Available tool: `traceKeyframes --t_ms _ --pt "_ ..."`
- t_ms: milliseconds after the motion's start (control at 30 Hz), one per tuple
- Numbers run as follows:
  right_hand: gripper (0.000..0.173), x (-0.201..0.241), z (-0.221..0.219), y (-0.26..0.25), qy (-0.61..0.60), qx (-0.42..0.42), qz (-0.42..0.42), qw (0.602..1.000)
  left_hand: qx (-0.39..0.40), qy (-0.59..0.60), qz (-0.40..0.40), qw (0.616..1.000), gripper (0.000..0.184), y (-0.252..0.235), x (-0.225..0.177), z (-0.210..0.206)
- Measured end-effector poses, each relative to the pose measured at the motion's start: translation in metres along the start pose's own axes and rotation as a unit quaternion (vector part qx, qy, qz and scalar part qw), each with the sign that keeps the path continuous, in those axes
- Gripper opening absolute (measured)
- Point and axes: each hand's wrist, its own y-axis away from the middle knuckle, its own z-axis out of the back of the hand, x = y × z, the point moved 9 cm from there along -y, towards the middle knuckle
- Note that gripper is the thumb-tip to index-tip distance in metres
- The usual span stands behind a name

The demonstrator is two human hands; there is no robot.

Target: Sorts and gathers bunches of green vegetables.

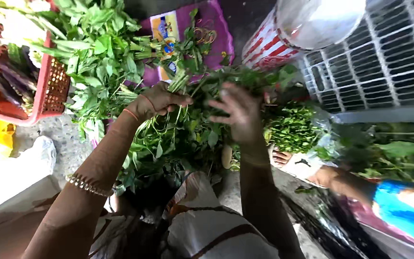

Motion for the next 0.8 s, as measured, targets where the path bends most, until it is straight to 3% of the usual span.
traceKeyframes --t_ms 100,233,300,567,800 --pt "0.046 0.009 -0.034 0.016 0.071 0.066 0.063 0.993 -0.063 0.080 0.018 0.995 0.008 -0.008 -0.008 -0.001" --pt "0.023 0.014 -0.041 0.010 0.120 0.020 0.123 0.985 -0.080 0.113 0.039 0.990 0.009 -0.009 -0.014 -0.010" --pt "0.018 0.018 -0.038 0.007 0.144 0.009 0.131 0.981 -0.081 0.098 0.028 0.991 0.018 -0.008 -0.017 -0.013" --pt "0.014 0.014 -0.046 0.007 0.206 0.011 0.147 0.967 -0.067 0.091 -0.014 0.994 0.020 -0.012 -0.014 -0.015" --pt "0.017 0.012 -0.028 0.025 0.203 0.095 0.138 0.965 -0.042 0.054 -0.014 0.998 0.017 0.004 -0.016 -0.021"
